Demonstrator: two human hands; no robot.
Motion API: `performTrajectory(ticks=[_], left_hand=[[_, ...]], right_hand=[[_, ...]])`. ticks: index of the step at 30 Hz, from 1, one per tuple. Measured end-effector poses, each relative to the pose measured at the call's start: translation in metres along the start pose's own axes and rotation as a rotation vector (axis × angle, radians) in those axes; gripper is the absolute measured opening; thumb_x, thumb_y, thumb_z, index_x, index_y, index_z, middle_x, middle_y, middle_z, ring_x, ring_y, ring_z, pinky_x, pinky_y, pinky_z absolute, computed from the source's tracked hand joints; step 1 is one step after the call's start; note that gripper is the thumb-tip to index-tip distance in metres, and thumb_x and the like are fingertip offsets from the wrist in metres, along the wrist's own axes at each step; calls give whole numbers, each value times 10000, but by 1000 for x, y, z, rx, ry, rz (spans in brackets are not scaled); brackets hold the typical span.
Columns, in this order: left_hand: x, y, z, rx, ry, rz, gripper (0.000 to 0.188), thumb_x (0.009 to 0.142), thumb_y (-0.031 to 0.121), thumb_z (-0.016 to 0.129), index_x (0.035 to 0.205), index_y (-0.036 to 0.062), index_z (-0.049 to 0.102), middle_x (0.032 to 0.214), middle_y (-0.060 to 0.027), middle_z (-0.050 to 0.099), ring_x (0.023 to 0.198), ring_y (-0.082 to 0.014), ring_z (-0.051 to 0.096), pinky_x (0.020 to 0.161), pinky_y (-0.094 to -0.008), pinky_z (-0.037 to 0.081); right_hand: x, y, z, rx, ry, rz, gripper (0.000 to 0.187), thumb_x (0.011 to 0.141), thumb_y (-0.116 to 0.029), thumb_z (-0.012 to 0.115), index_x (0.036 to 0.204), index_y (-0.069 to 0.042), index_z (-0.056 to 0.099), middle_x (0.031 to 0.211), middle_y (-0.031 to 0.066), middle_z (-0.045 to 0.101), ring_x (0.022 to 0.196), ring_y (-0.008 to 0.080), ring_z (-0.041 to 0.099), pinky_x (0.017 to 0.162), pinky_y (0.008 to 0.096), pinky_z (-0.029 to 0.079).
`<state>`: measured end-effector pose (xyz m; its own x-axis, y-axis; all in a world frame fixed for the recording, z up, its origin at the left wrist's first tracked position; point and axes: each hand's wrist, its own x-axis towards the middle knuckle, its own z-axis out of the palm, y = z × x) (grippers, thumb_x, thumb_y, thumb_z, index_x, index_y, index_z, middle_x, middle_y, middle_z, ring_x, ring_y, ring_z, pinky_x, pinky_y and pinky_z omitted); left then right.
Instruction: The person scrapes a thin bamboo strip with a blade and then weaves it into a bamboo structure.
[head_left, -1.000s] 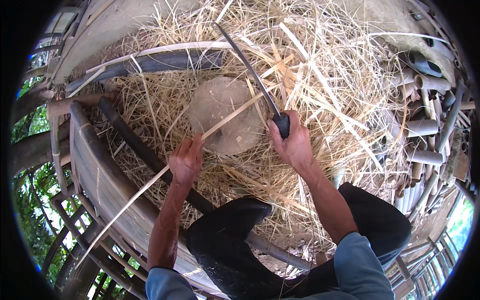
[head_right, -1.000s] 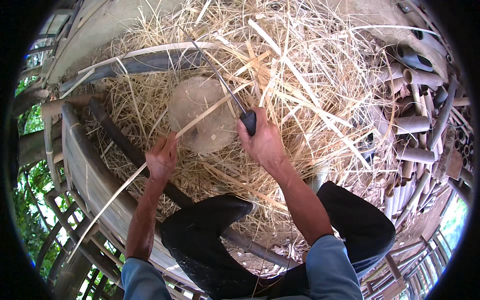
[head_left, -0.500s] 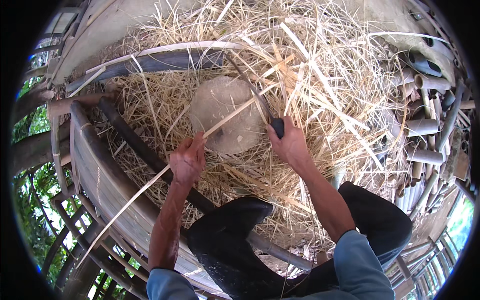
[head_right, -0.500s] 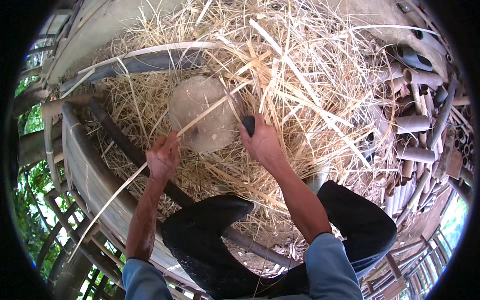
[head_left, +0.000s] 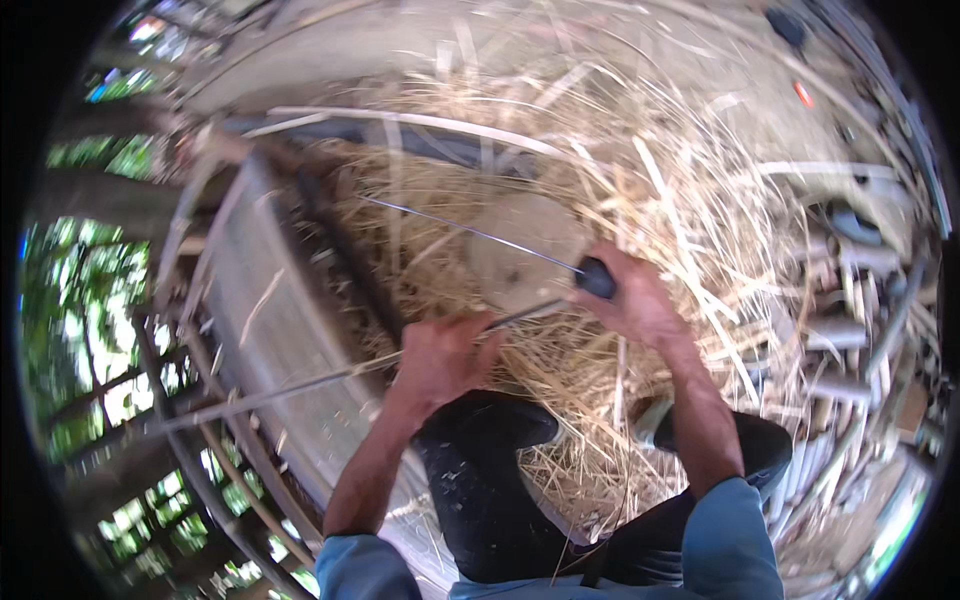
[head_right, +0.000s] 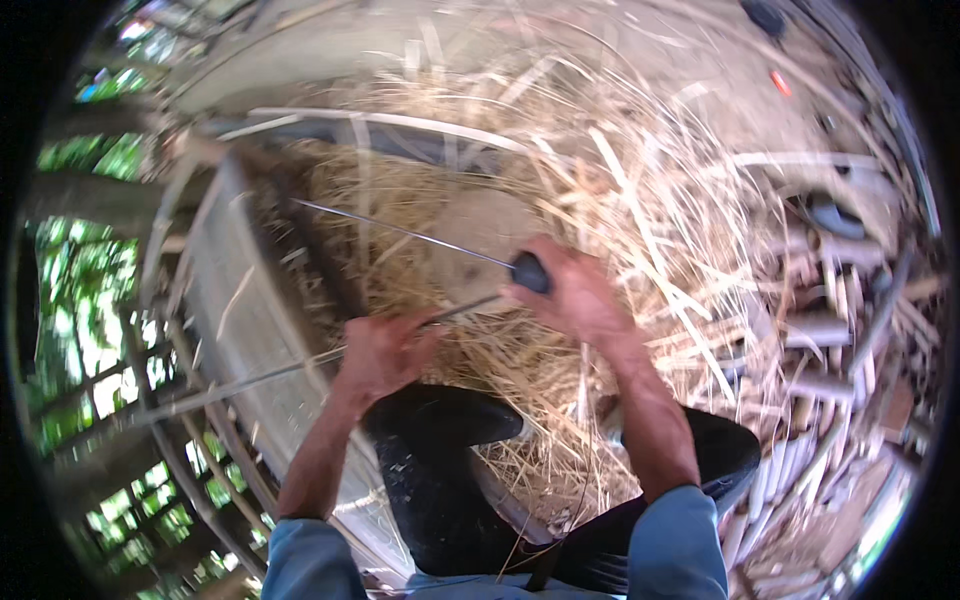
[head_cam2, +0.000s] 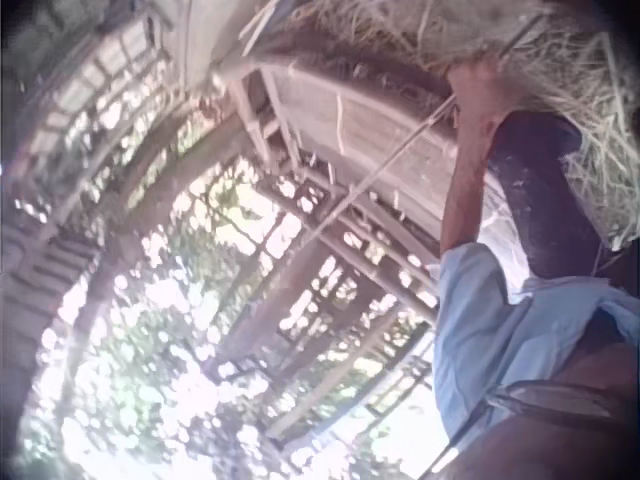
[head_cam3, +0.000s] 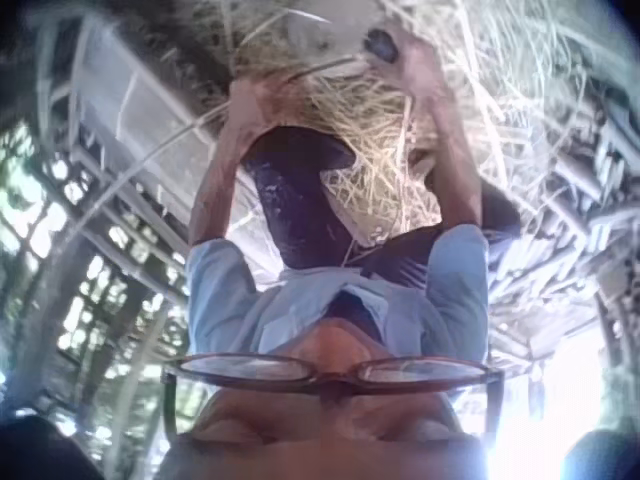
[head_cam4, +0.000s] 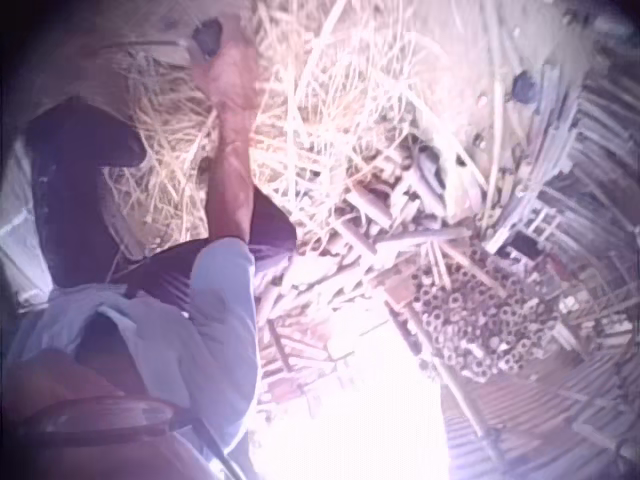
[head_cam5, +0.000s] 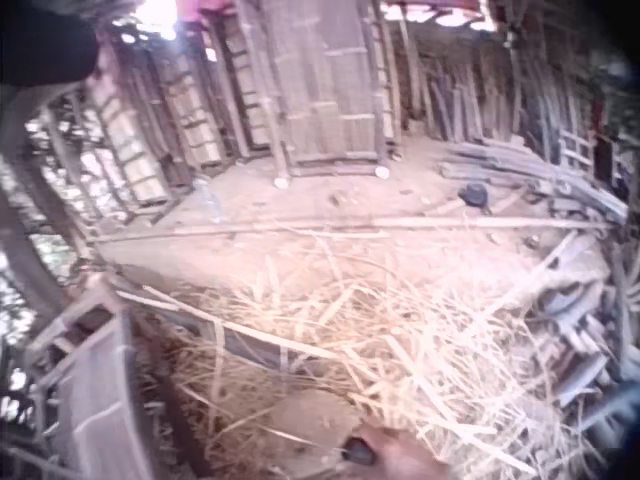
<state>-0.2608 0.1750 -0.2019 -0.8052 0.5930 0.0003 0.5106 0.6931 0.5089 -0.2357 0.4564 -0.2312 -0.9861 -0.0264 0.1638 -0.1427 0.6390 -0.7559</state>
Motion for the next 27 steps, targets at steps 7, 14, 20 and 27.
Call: performTrajectory(ticks=[7,14,20,27], left_hand=[[-139,4,-68,275,946,-360,273,808,231,777,998,70,667,1062,-138,575,1029,-312,518,887,-459,403],[-230,-18,-65,-1485,1226,-815,444,1009,301,583,1317,21,427,1166,-199,583,1050,-342,667,921,-473,552],[-192,26,-110,-1643,1210,-318,341,1041,82,470,1372,67,389,1252,-234,618,1034,-392,705,942,-515,576],[-179,78,-214,-1238,996,-11,772,991,18,551,1602,210,119,1274,-192,638,1115,-329,685,957,-490,582]], right_hand=[[-41,-44,-83,43,-185,273,308,777,-60,819,942,-31,561,736,5,506,682,124,477,616,295,444],[-89,-102,-121,41,-197,205,275,789,-71,765,928,-38,530,707,-13,534,623,92,521,570,260,430],[-110,-97,-125,149,-151,398,308,754,-70,782,938,-52,535,715,-4,582,612,100,556,551,274,453],[-98,-102,-74,325,-129,171,387,714,-68,884,973,-38,597,777,-11,617,690,95,559,623,263,478]])
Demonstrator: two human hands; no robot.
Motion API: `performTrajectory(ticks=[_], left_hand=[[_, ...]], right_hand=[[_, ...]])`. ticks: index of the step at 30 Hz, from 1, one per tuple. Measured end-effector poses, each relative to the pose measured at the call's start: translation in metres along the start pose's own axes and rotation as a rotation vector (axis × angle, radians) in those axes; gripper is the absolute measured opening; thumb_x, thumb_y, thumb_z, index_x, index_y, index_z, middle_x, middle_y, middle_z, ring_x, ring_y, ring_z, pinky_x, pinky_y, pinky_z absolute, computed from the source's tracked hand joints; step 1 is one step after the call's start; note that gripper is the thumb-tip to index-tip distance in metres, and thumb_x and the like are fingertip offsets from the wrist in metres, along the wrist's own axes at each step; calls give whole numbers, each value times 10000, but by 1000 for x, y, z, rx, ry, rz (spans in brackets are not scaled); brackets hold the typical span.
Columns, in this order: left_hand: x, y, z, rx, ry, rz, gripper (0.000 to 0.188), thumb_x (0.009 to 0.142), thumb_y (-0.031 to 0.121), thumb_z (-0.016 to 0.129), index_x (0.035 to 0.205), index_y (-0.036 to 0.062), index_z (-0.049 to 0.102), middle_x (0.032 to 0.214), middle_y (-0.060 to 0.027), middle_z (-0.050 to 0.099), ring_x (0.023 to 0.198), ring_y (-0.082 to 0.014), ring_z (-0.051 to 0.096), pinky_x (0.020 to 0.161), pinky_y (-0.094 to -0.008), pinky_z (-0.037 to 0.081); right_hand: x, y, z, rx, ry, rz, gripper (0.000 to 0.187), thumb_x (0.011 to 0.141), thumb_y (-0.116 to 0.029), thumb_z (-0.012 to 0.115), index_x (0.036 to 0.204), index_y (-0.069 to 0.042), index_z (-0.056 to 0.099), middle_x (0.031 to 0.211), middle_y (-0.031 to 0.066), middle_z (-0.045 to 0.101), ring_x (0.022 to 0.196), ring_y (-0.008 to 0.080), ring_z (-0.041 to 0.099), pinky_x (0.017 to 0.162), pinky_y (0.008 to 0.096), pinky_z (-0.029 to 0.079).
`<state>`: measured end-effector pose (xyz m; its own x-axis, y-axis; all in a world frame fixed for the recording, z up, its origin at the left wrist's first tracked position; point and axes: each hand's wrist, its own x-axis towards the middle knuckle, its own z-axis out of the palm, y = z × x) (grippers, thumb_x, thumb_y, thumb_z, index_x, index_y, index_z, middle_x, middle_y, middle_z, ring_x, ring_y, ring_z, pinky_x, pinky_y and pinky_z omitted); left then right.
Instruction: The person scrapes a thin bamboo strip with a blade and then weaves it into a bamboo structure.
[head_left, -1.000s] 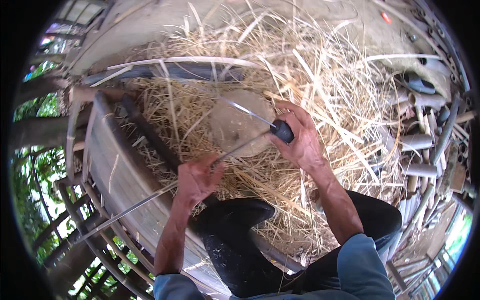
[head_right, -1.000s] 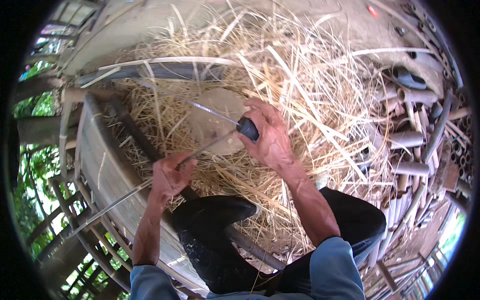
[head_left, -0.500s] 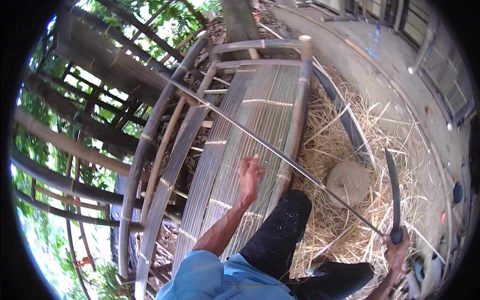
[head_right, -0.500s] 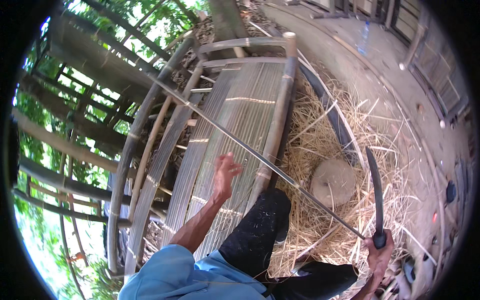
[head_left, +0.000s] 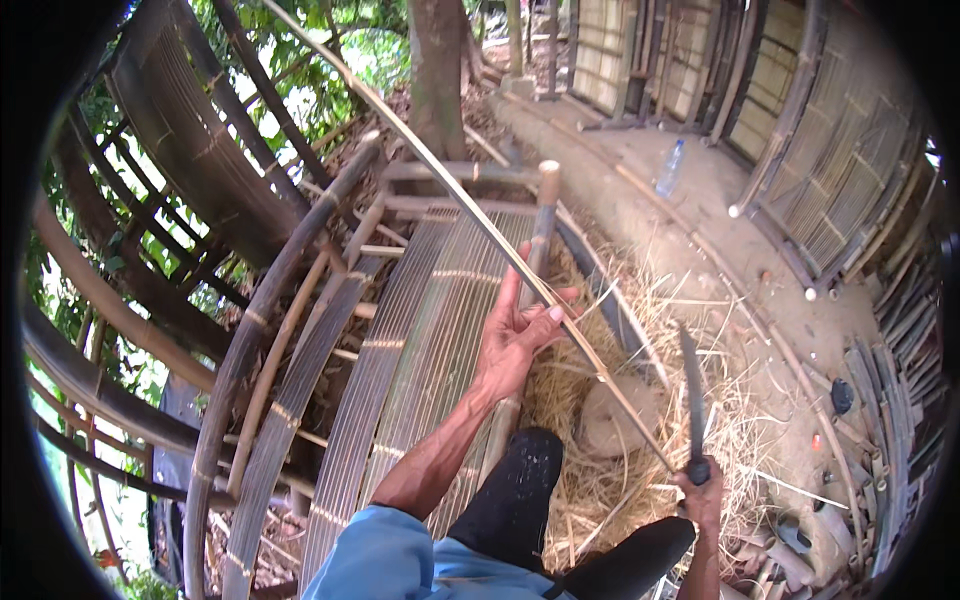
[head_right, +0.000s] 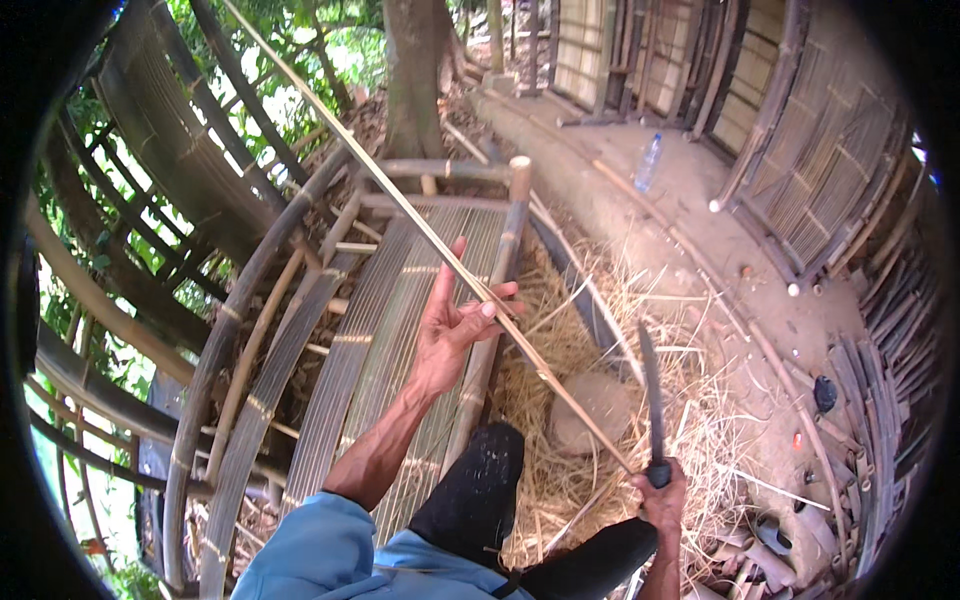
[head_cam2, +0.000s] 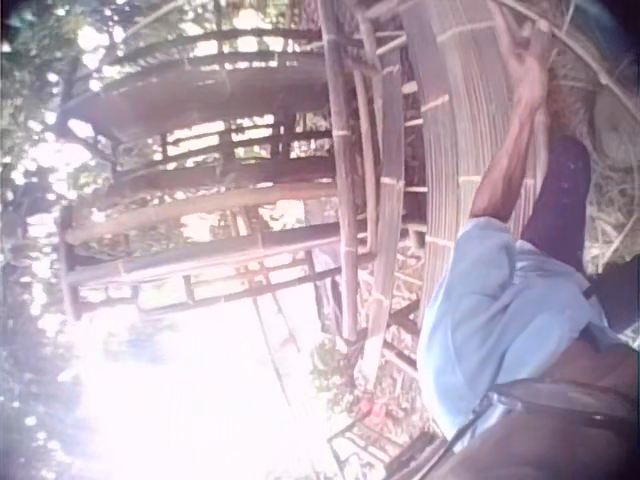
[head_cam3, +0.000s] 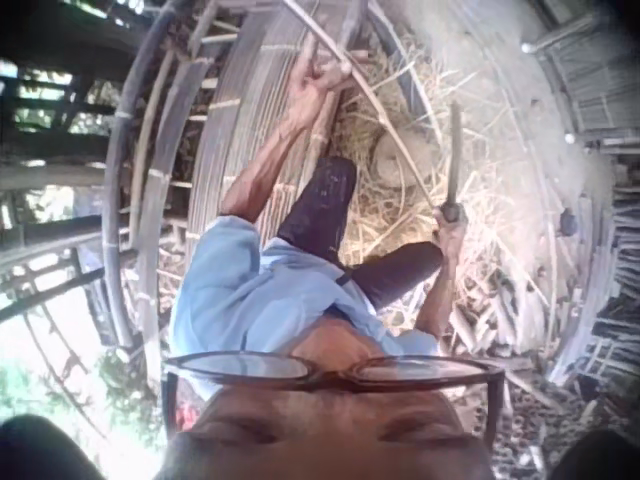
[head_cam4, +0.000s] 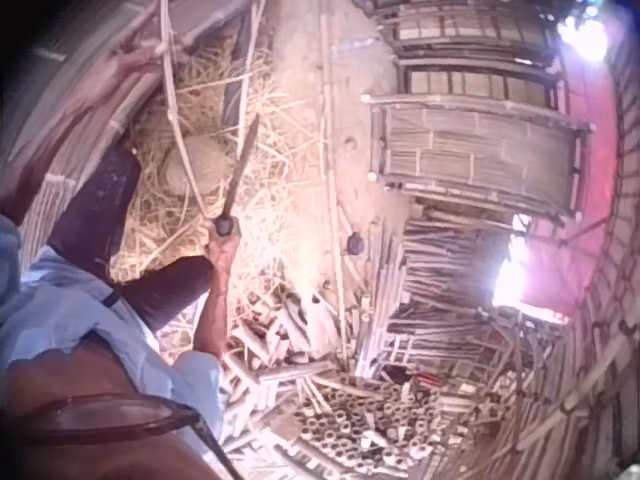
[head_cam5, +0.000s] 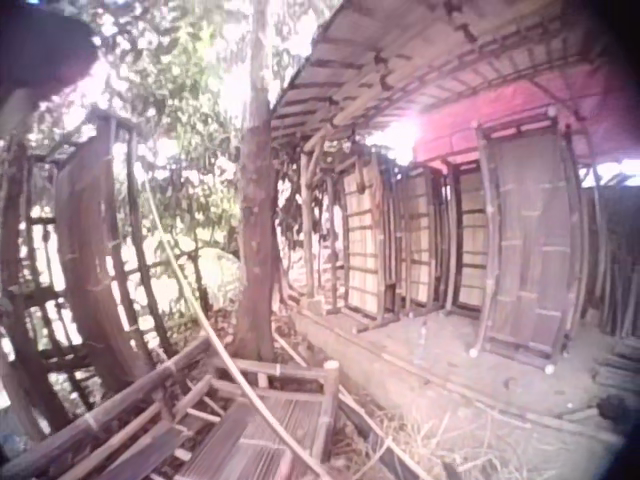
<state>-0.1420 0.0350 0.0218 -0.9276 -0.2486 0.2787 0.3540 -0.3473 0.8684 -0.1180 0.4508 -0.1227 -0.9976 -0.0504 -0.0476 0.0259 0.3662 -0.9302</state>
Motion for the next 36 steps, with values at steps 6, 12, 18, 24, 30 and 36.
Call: performTrajectory(ticks=[6,12,18,24,30,36], left_hand=[[15,28,19,50,-189,169,812,1033,130,534,1615,274,-14,1259,-223,641,1015,-280,726,895,-456,622],[45,109,-13,167,-155,186,743,1039,105,531,1624,220,88,1135,-198,700,704,-178,680,635,-327,618],[53,179,-33,-43,134,445,362,1092,267,448,1359,35,523,946,-148,730,430,-53,417,356,-199,304],[-21,177,-95,120,327,299,386,1104,347,396,1087,15,594,827,-135,710,392,-67,377,346,-220,264],[-107,132,-160,220,596,94,512,1081,424,412,1130,-34,635,829,-73,616,434,-97,431,380,-239,239],[-156,101,-187,287,662,71,539,1078,452,399,1085,-43,611,761,-68,520,449,-104,454,378,-245,272]], right_hand=[[37,-43,107,50,-92,-165,393,768,-129,880,1036,-21,613,821,1,660,728,90,593,673,261,506],[68,-204,152,213,-302,-113,378,887,-219,784,1123,8,596,830,41,675,676,94,605,614,263,501],[109,-199,230,-317,-216,-409,467,995,-378,614,1334,-66,544,840,124,680,656,186,636,594,354,507],[63,-102,359,-380,-524,-399,629,985,-329,636,1477,-2,420,1061,252,659,930,370,671,821,496,507],[15,-45,426,-674,-661,-359,722,904,-249,730,1486,-5,379,957,229,645,909,406,640,785,515,505],[-9,-128,420,-496,-863,-324,717,914,-491,703,1382,20,519,1116,206,652,1058,398,641,929,495,509]])
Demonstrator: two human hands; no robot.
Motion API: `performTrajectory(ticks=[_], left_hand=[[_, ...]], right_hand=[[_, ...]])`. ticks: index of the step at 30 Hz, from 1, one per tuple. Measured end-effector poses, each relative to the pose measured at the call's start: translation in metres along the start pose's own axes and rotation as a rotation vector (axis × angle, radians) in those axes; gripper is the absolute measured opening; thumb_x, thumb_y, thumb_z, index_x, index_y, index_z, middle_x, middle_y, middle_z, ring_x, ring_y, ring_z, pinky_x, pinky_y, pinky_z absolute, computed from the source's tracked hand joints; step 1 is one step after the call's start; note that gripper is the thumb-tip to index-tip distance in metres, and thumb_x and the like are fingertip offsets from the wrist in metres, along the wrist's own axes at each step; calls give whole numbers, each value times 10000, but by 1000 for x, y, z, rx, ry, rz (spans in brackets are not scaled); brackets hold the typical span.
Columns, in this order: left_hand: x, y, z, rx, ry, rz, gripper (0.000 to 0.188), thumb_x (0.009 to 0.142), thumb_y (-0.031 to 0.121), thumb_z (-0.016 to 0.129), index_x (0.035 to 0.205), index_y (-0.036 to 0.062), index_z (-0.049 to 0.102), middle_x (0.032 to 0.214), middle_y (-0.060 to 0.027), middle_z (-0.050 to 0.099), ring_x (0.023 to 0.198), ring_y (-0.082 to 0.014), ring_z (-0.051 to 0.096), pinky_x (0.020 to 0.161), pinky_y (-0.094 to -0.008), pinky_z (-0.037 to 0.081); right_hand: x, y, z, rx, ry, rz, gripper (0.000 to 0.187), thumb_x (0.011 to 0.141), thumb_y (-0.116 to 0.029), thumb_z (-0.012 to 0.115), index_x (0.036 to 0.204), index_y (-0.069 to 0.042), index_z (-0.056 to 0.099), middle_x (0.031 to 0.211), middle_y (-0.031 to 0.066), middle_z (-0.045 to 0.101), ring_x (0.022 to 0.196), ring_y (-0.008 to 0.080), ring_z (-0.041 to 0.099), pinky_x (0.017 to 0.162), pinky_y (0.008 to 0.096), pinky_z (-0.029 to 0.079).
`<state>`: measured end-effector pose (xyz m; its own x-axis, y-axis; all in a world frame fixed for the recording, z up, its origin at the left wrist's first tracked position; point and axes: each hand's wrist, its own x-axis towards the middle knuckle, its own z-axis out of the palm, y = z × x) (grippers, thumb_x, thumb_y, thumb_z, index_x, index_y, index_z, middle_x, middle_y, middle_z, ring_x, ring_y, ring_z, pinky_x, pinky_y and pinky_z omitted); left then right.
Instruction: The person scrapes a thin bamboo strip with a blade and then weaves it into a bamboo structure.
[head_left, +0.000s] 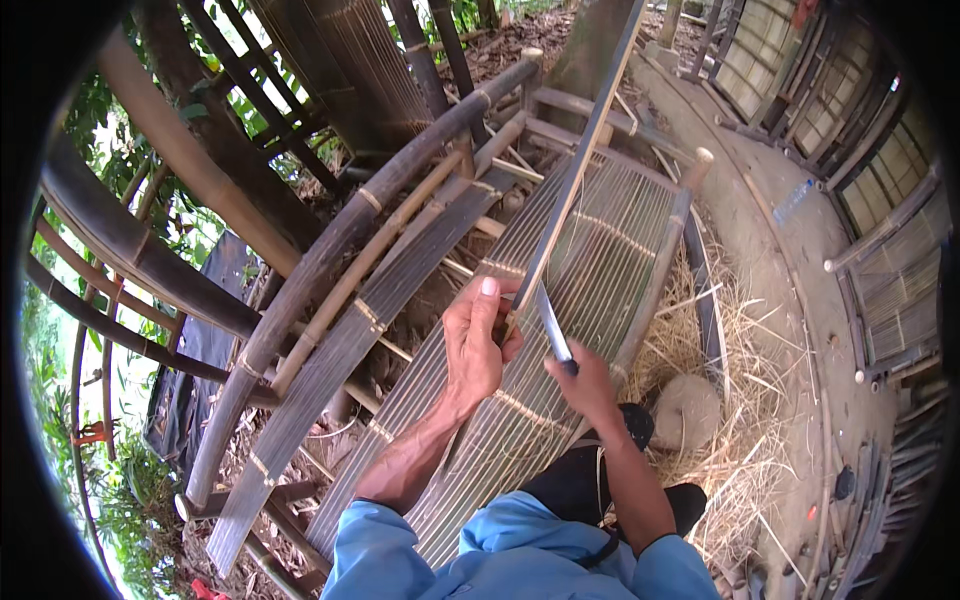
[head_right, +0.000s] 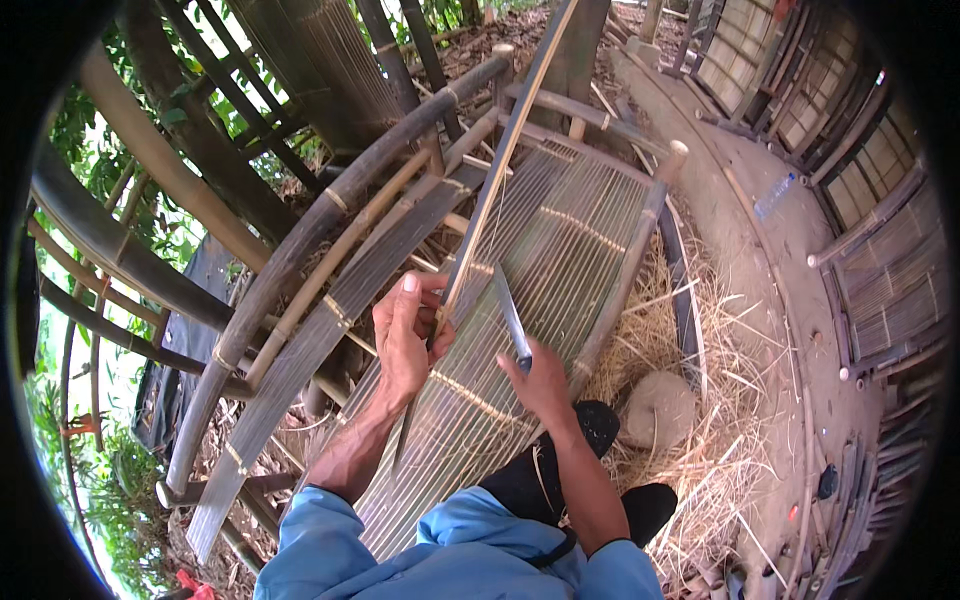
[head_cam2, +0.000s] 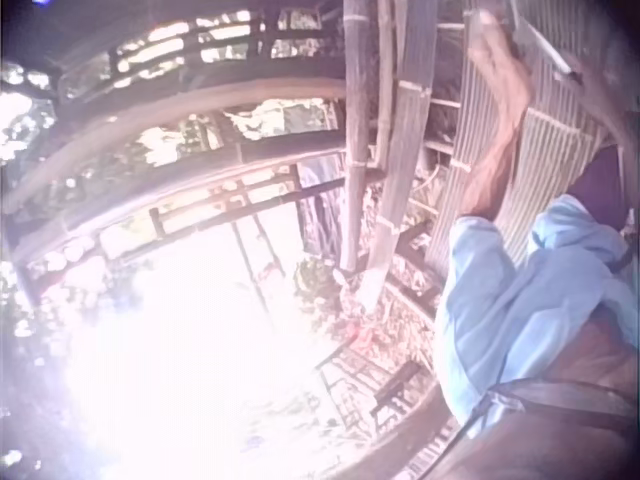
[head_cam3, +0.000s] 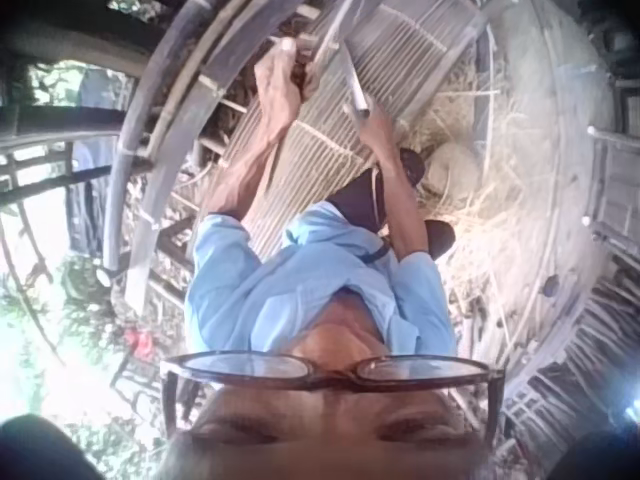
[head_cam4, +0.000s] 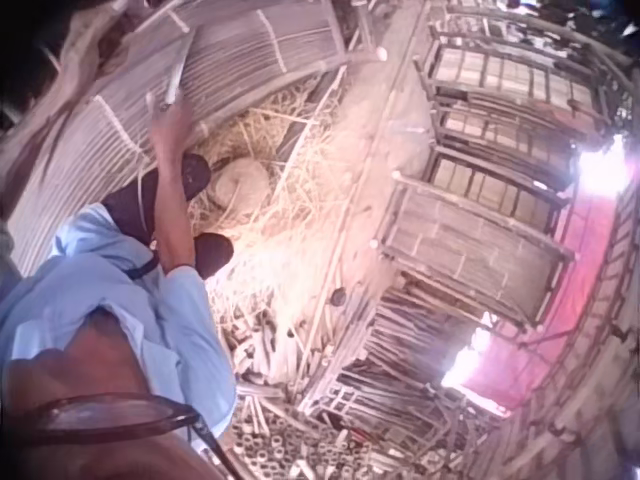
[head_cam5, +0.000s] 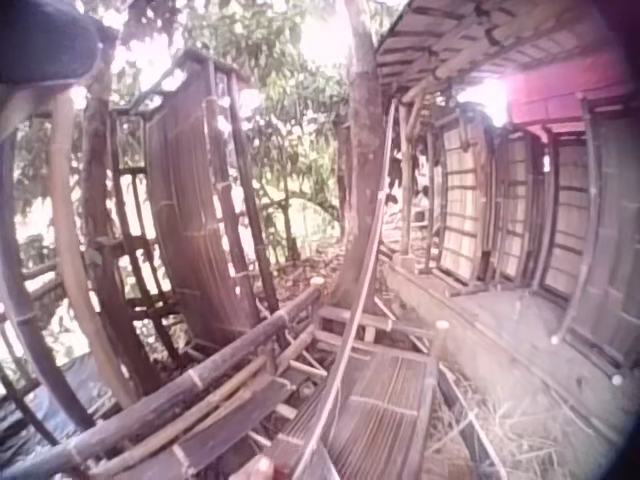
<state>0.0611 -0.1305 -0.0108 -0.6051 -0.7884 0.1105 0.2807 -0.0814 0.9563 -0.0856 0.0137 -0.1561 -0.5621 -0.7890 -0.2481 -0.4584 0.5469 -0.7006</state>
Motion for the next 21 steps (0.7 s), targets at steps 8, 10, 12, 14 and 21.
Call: performTrajectory(ticks=[8,10,12,14,21], left_hand=[[-16,-25,-1,-100,67,-28,360,1081,398,434,993,57,507,736,-42,488,438,-77,424,372,-223,298],[-18,-33,-8,-107,56,-4,295,1076,356,472,984,76,477,741,-29,481,445,-55,390,373,-218,295],[-21,-41,-12,-114,64,-5,264,1068,327,499,982,78,477,747,-27,483,449,-49,370,374,-215,293],[-24,-44,-17,-121,71,-9,237,1061,297,526,980,80,477,753,-24,486,452,-43,351,375,-212,290],[-31,-51,-41,68,98,-141,261,953,134,716,1149,-33,676,783,-12,557,497,-38,469,407,-224,321]], right_hand=[[-6,-138,-69,791,-60,-450,555,899,-322,785,1266,66,635,1036,154,723,878,153,689,730,268,563],[-6,-143,-64,694,-16,-304,378,888,-204,800,1141,61,707,830,91,728,739,124,681,634,277,555],[-4,-139,-60,648,21,-327,250,932,-172,743,1037,54,737,701,54,701,632,104,655,561,279,535],[-5,-134,-65,422,-59,-245,177,940,-128,723,1012,33,737,745,73,702,616,109,646,559,254,531],[9,-90,-109,1415,-97,-426,68,951,5,596,913,-9,650,815,49,624,643,89,579,538,272,565]])
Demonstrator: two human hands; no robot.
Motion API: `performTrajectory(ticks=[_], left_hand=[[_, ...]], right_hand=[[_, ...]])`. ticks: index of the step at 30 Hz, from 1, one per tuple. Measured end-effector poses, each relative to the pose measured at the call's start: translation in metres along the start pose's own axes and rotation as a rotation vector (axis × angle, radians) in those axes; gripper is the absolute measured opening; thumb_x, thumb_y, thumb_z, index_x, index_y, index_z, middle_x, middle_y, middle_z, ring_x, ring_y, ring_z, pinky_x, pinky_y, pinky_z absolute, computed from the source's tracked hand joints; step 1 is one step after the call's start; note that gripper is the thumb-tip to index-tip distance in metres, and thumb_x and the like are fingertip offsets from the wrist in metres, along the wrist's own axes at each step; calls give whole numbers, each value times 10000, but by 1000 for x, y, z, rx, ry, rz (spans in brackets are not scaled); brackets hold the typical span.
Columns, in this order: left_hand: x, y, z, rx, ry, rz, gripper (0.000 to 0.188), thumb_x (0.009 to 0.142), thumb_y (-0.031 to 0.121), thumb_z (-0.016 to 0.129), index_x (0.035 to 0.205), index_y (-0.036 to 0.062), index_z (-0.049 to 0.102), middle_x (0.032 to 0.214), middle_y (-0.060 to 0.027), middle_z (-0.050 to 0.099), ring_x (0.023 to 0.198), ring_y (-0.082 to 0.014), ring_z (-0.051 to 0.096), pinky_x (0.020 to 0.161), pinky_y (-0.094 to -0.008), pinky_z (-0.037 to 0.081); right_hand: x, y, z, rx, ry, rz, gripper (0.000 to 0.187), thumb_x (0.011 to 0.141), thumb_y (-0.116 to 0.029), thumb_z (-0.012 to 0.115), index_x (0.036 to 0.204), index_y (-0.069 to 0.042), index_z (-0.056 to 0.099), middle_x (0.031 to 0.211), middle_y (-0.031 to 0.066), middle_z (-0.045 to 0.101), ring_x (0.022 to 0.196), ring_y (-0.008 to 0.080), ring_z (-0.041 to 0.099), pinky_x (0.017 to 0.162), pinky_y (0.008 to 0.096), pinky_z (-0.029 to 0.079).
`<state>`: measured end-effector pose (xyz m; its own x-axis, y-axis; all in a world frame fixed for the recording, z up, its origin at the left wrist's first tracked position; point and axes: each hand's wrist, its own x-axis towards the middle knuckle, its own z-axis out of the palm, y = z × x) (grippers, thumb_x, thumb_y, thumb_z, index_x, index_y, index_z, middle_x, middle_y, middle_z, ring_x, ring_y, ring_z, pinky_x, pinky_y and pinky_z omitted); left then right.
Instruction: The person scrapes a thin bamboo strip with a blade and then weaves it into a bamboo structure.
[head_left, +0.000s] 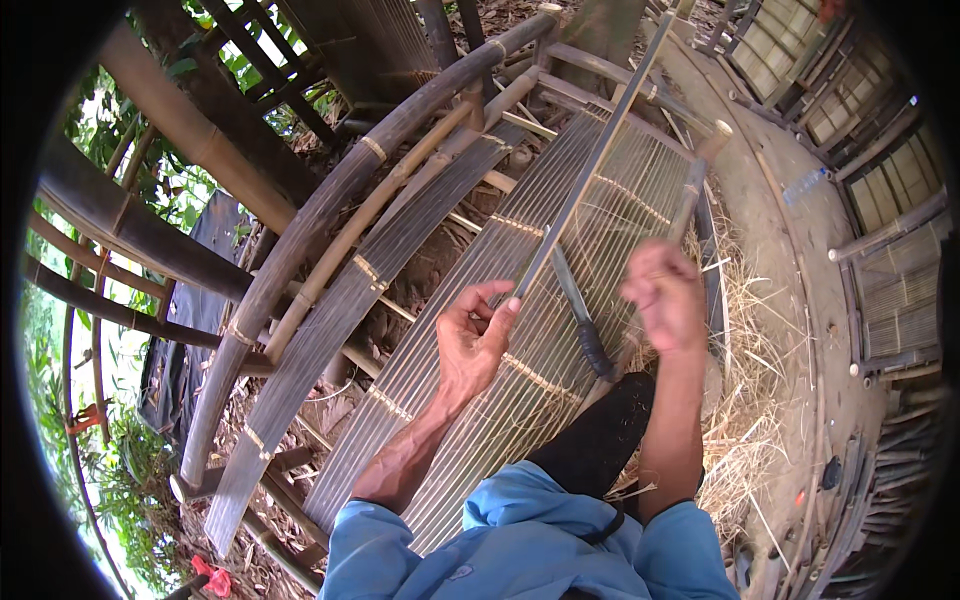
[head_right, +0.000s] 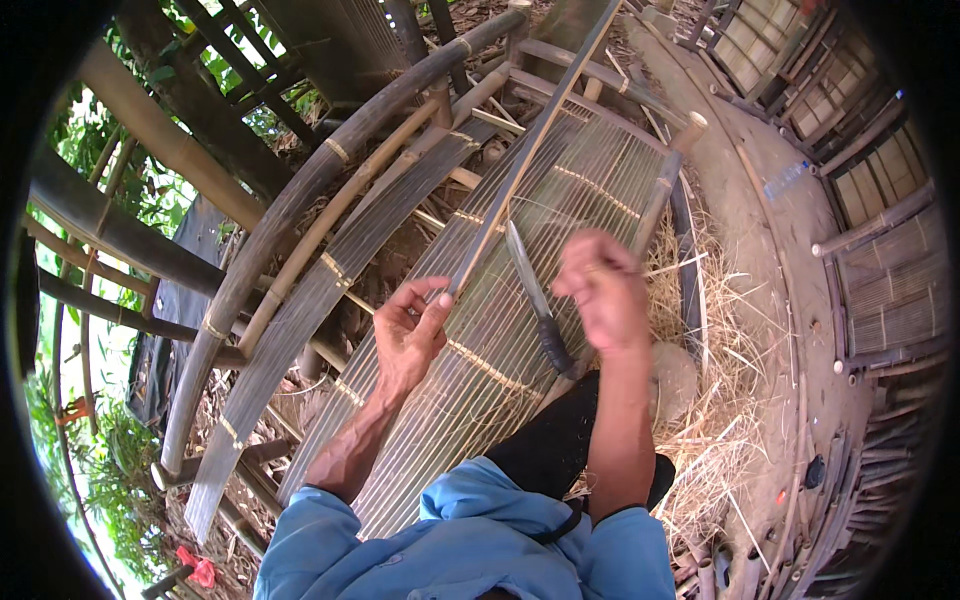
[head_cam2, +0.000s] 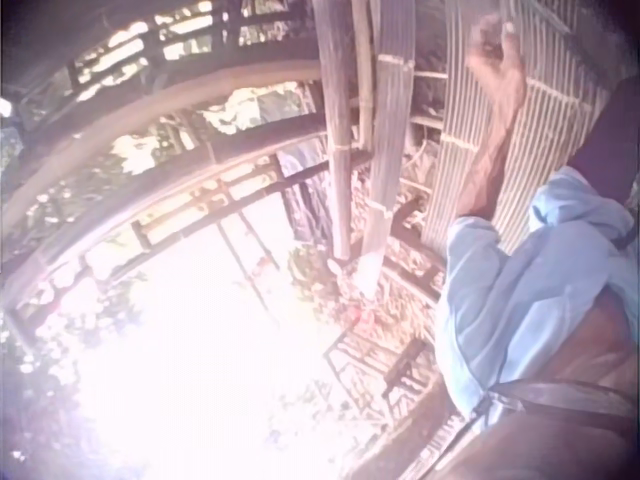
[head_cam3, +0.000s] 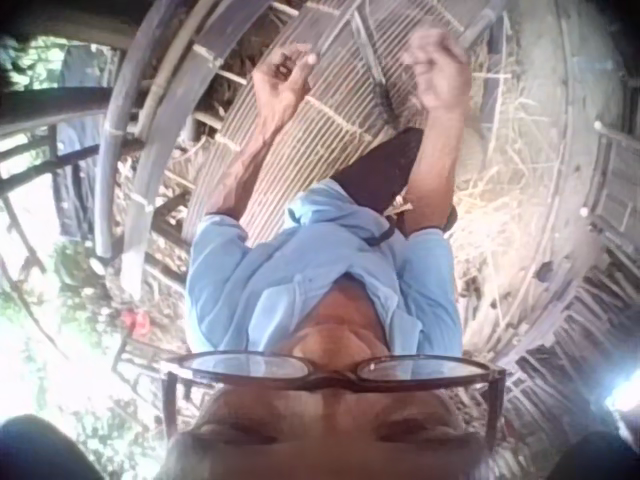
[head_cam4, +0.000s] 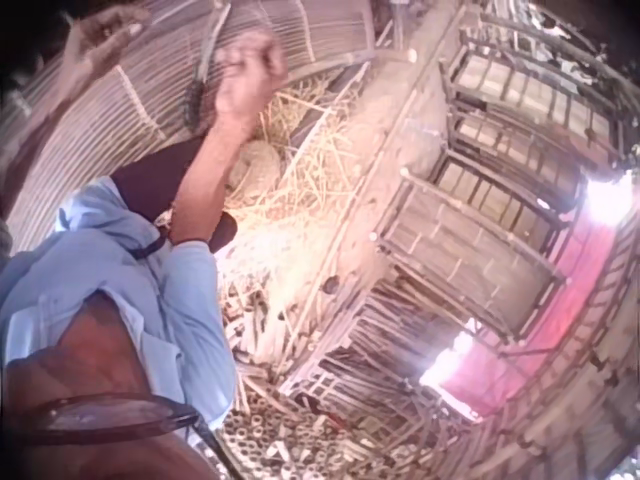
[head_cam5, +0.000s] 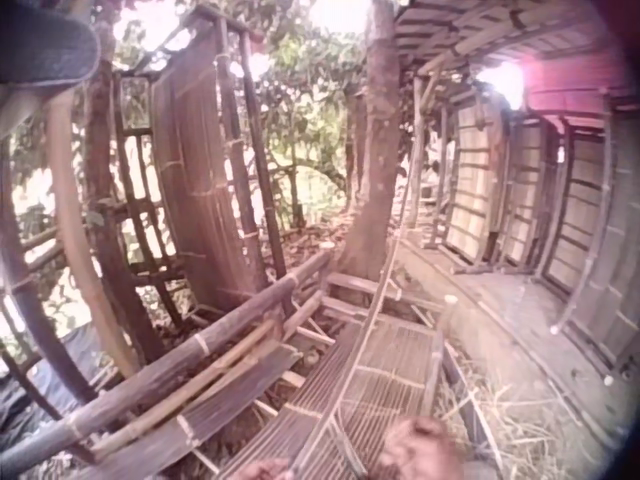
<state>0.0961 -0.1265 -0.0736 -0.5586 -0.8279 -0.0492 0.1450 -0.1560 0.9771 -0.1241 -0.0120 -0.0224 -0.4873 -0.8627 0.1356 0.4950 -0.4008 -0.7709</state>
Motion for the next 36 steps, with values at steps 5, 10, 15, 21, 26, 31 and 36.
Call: performTrajectory(ticks=[5,10,15,21,26,31,36], left_hand=[[-5,-22,-20,87,96,142,208,915,142,771,974,-54,731,687,0,581,506,-42,493,451,-213,362],[-14,-37,-27,138,87,97,189,921,147,768,950,-35,728,684,-9,608,519,-35,499,442,-224,355],[-27,-41,-22,143,35,-40,169,921,127,758,967,-36,744,849,-62,636,682,-89,620,560,-229,492],[-39,-45,-44,205,62,-30,151,919,123,758,976,-17,755,810,-49,598,657,-94,574,565,-254,472],[-62,-52,-96,445,141,2,157,906,138,767,954,-11,762,795,-69,610,610,-117,562,513,-282,449],[-106,-73,-156,862,230,73,137,824,120,807,895,10,767,761,-127,623,599,-195,606,527,-310,475],[-164,-89,-160,945,171,139,86,777,83,789,831,45,734,655,-124,630,619,-304,598,579,-409,469]], right_hand=[[-7,-63,-48,493,154,-311,107,1000,-18,507,1064,-39,591,954,77,645,741,108,581,615,223,530],[-2,-39,-7,-681,471,-111,485,1000,-303,617,1397,-42,522,1268,78,653,775,109,661,580,276,573],[4,57,28,-682,117,238,416,933,-208,726,1239,59,635,1203,189,678,731,111,676,508,224,528],[3,67,-1,-696,-117,405,173,1006,-124,564,904,-27,664,677,-6,538,479,48,430,410,195,359],[2,-37,-83,154,248,-38,475,766,136,594,1142,-155,585,836,-54,509,655,52,466,532,190,433],[-1,-93,-126,-1069,707,-174,248,1052,-237,485,1155,-75,643,1020,12,663,827,156,581,766,304,479],[39,103,-68,-931,265,596,454,1043,-405,534,1338,-59,534,1228,153,597,730,174,636,644,325,579]])
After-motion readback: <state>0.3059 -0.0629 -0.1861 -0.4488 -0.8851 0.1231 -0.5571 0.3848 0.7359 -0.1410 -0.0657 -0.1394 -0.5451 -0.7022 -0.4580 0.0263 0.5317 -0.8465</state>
